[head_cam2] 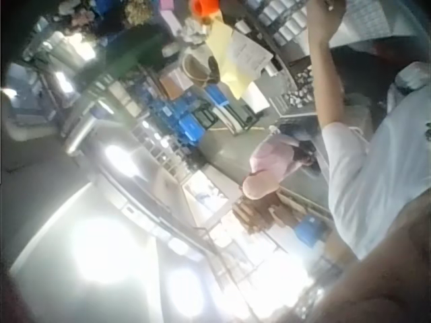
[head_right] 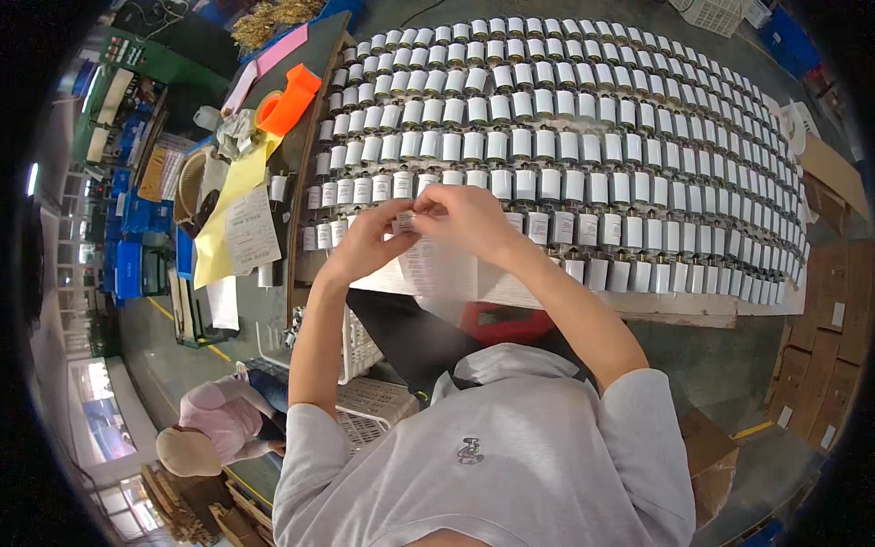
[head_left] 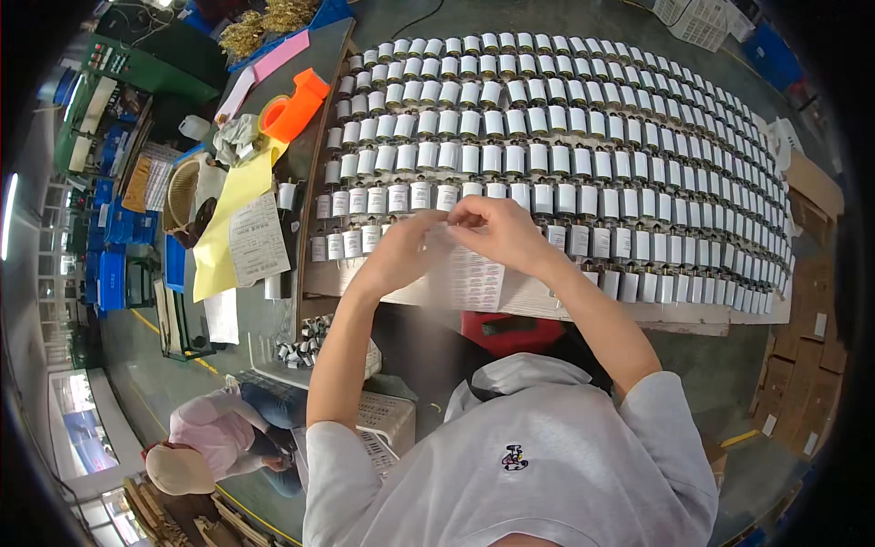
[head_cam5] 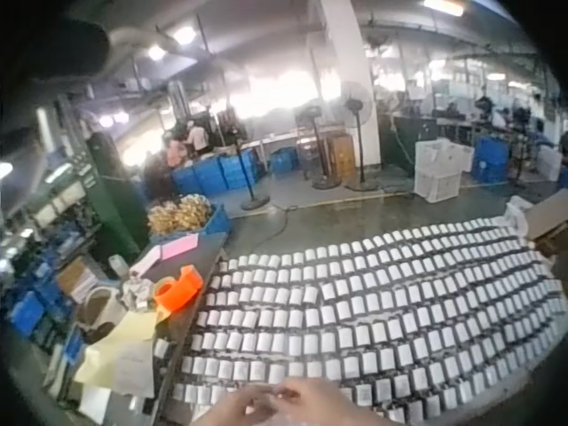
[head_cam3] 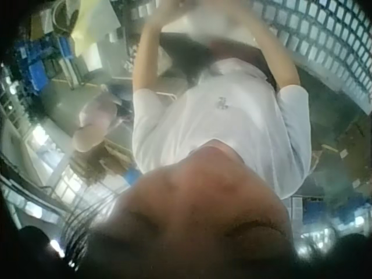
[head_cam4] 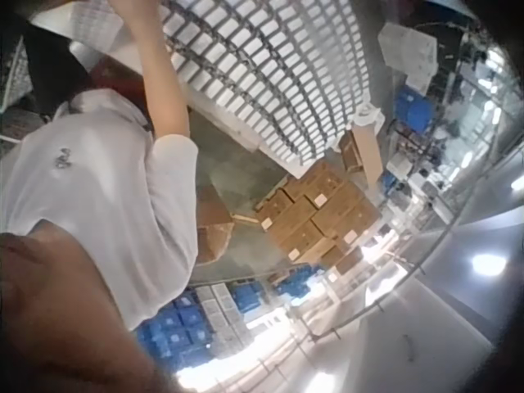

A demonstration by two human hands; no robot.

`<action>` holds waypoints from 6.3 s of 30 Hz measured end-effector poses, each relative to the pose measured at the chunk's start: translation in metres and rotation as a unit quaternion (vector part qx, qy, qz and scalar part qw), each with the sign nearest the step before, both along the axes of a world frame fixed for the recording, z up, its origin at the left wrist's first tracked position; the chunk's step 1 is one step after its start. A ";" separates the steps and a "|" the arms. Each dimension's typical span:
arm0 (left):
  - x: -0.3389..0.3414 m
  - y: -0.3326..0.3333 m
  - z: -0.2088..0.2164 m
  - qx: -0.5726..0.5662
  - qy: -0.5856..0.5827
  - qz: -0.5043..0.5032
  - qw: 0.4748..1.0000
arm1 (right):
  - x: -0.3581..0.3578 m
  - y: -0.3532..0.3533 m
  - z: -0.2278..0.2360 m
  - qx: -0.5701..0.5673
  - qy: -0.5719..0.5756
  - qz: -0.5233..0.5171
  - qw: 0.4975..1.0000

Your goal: The person peels adhesive labels from a sticker sheet by hand and applies them onto cylindrical metal parts arranged on the table.

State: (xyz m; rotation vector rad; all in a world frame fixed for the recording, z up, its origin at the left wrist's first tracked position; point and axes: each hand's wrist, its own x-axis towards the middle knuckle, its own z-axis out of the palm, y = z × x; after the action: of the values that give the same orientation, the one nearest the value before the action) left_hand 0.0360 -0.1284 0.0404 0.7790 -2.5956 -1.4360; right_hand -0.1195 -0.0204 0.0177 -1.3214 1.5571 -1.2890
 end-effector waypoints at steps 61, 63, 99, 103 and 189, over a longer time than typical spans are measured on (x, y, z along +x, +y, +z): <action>-0.007 0.040 -0.020 0.225 0.156 0.181 0.945 | -0.017 0.057 -0.026 0.032 -0.064 -0.073 0.995; -0.004 0.040 -0.021 0.246 0.170 0.197 0.934 | -0.016 0.056 -0.034 -0.020 -0.055 -0.112 0.992; -0.015 0.051 -0.010 0.310 0.237 0.187 0.902 | -0.013 0.059 -0.015 -0.080 -0.113 -0.143 0.980; -0.015 0.050 -0.012 0.269 0.223 0.185 0.919 | -0.017 0.054 -0.015 -0.091 -0.141 -0.157 0.973; -0.102 0.060 -0.055 -0.400 -0.009 -0.130 0.907 | -0.104 0.016 -0.071 0.087 0.159 -0.381 0.907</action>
State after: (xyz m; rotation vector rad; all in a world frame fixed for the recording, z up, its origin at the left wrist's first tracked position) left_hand -0.0663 -0.0684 -0.0150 0.3291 -2.9779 -0.2683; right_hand -0.2232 -0.0041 -0.0536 -0.8442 2.5135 -1.3568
